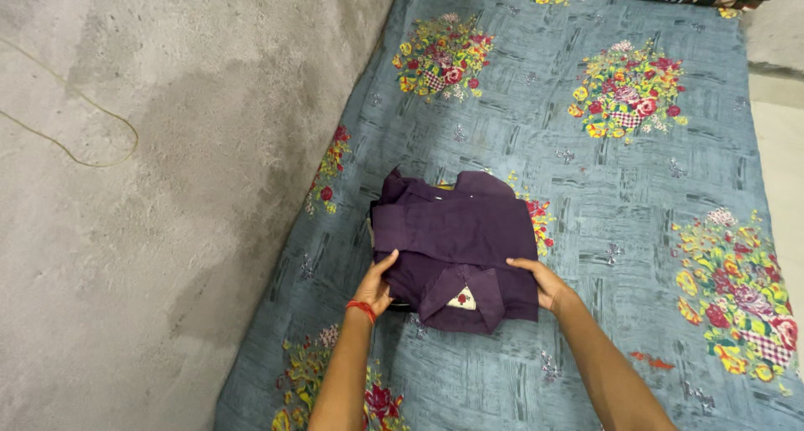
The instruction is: The person folds several pieces of clothing on a bed and places them one by one onto a built-in shelf. The items include shirts and pants of various colors. The person smooths each folded item before stacking it on the shelf.
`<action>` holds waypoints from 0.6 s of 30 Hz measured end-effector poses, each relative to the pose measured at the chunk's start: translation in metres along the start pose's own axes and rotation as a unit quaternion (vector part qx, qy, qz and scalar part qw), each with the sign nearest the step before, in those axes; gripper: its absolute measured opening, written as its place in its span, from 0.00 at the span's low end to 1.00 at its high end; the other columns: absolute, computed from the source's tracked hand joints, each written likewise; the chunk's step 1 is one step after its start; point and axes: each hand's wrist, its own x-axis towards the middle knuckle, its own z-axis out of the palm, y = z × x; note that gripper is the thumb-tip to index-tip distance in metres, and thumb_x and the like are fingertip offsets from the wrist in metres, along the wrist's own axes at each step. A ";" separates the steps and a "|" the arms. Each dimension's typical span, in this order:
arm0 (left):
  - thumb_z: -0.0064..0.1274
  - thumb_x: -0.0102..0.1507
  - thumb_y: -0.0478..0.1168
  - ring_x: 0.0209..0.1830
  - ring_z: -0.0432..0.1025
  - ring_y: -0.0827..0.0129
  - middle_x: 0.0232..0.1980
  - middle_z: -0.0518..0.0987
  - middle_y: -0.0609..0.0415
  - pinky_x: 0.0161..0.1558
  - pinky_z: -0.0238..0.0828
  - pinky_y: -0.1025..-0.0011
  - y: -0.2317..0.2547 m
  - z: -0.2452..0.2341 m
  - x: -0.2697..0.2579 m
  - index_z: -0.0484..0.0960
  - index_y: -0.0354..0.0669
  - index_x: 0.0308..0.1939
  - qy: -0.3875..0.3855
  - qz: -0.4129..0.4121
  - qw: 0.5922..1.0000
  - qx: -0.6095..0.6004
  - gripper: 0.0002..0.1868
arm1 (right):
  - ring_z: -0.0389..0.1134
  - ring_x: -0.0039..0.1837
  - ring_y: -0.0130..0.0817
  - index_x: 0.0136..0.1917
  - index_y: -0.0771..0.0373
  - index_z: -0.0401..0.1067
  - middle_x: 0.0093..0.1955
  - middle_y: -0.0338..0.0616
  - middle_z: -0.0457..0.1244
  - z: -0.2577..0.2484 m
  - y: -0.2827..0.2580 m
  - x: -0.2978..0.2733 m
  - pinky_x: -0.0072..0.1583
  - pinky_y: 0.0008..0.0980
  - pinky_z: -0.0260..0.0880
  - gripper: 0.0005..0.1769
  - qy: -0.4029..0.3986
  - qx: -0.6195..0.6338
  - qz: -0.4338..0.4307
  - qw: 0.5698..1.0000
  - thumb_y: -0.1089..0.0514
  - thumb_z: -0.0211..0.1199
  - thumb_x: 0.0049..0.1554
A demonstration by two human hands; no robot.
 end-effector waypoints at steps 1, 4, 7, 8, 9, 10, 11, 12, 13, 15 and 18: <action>0.65 0.58 0.44 0.65 0.72 0.54 0.66 0.76 0.46 0.64 0.71 0.52 0.000 0.000 0.003 0.68 0.43 0.71 0.003 -0.002 1.000 0.014 0.38 | 0.75 0.54 0.43 0.59 0.72 0.71 0.56 0.57 0.70 -0.004 0.001 0.003 0.60 0.43 0.76 0.22 -0.004 -0.001 0.003 1.000 0.58 0.68 0.54; 0.63 0.58 0.41 0.64 0.73 0.56 0.66 0.76 0.49 0.62 0.72 0.55 -0.005 -0.001 0.012 0.69 0.45 0.70 0.023 -0.008 0.999 0.048 0.36 | 0.75 0.52 0.43 0.57 0.70 0.73 0.53 0.56 0.70 -0.015 0.007 0.011 0.59 0.44 0.76 0.21 0.004 -0.006 -0.005 1.000 0.59 0.66 0.52; 0.62 0.56 0.37 0.63 0.74 0.56 0.64 0.77 0.48 0.61 0.74 0.55 -0.011 -0.008 0.015 0.69 0.46 0.68 0.041 -0.011 0.998 0.051 0.35 | 0.75 0.52 0.43 0.57 0.70 0.72 0.52 0.56 0.71 -0.027 0.016 0.016 0.59 0.44 0.76 0.21 0.041 -0.008 -0.010 0.999 0.60 0.66 0.52; 0.62 0.56 0.36 0.62 0.74 0.55 0.64 0.77 0.47 0.62 0.75 0.55 -0.013 -0.013 0.012 0.69 0.44 0.68 0.033 -0.010 0.998 0.043 0.35 | 0.75 0.52 0.44 0.57 0.71 0.72 0.52 0.57 0.71 -0.032 0.020 0.016 0.59 0.44 0.76 0.21 0.030 0.001 -0.005 1.000 0.60 0.66 0.51; 0.61 0.56 0.34 0.62 0.75 0.55 0.64 0.77 0.46 0.62 0.76 0.56 -0.015 -0.017 0.010 0.69 0.42 0.68 0.024 -0.009 0.999 0.035 0.35 | 0.75 0.52 0.44 0.56 0.72 0.72 0.52 0.58 0.71 -0.037 0.024 0.016 0.60 0.44 0.76 0.21 0.019 0.011 0.000 1.000 0.60 0.67 0.51; 0.62 0.56 0.33 0.62 0.75 0.55 0.64 0.77 0.45 0.62 0.76 0.57 -0.018 -0.022 0.006 0.70 0.39 0.67 0.010 -0.013 0.999 0.030 0.35 | 0.75 0.52 0.45 0.56 0.72 0.72 0.52 0.58 0.70 -0.042 0.028 0.014 0.60 0.44 0.76 0.21 0.007 0.020 0.005 1.000 0.60 0.67 0.51; 0.62 0.57 0.33 0.62 0.74 0.55 0.64 0.76 0.45 0.63 0.75 0.58 -0.021 -0.026 0.001 0.70 0.37 0.67 -0.004 -0.017 1.000 0.025 0.34 | 0.75 0.52 0.45 0.56 0.73 0.72 0.52 0.59 0.71 -0.047 0.033 0.011 0.60 0.45 0.76 0.21 0.002 0.023 0.012 1.000 0.60 0.67 0.50; 0.62 0.57 0.32 0.62 0.74 0.55 0.64 0.76 0.44 0.64 0.75 0.58 -0.024 -0.030 -0.004 0.71 0.34 0.67 -0.018 -0.021 0.999 0.021 0.34 | 0.75 0.52 0.46 0.56 0.74 0.72 0.52 0.60 0.71 -0.052 0.038 0.006 0.60 0.45 0.77 0.22 -0.004 0.026 0.019 0.999 0.60 0.67 0.50; 0.62 0.57 0.31 0.61 0.74 0.54 0.63 0.76 0.42 0.63 0.74 0.57 -0.029 -0.033 -0.010 0.71 0.32 0.66 -0.027 -0.043 0.999 0.002 0.33 | 0.75 0.52 0.47 0.56 0.75 0.72 0.52 0.61 0.71 -0.054 0.044 0.003 0.60 0.45 0.77 0.23 -0.010 0.029 0.028 0.999 0.60 0.68 0.49; 0.63 0.58 0.30 0.58 0.74 0.51 0.61 0.75 0.39 0.62 0.74 0.55 -0.034 -0.036 -0.021 0.71 0.28 0.64 -0.045 -0.086 0.995 -0.036 0.31 | 0.76 0.51 0.47 0.54 0.74 0.73 0.51 0.61 0.71 -0.057 0.055 -0.007 0.59 0.46 0.77 0.22 -0.006 0.036 0.032 0.999 0.60 0.68 0.48; 0.62 0.56 0.31 0.59 0.77 0.56 0.62 0.79 0.42 0.63 0.74 0.60 -0.037 -0.031 -0.030 0.73 0.30 0.63 0.020 -0.085 0.996 -0.016 0.31 | 0.75 0.50 0.46 0.55 0.73 0.74 0.50 0.59 0.71 -0.053 0.061 -0.016 0.58 0.46 0.77 0.22 0.023 0.026 0.026 0.999 0.59 0.68 0.49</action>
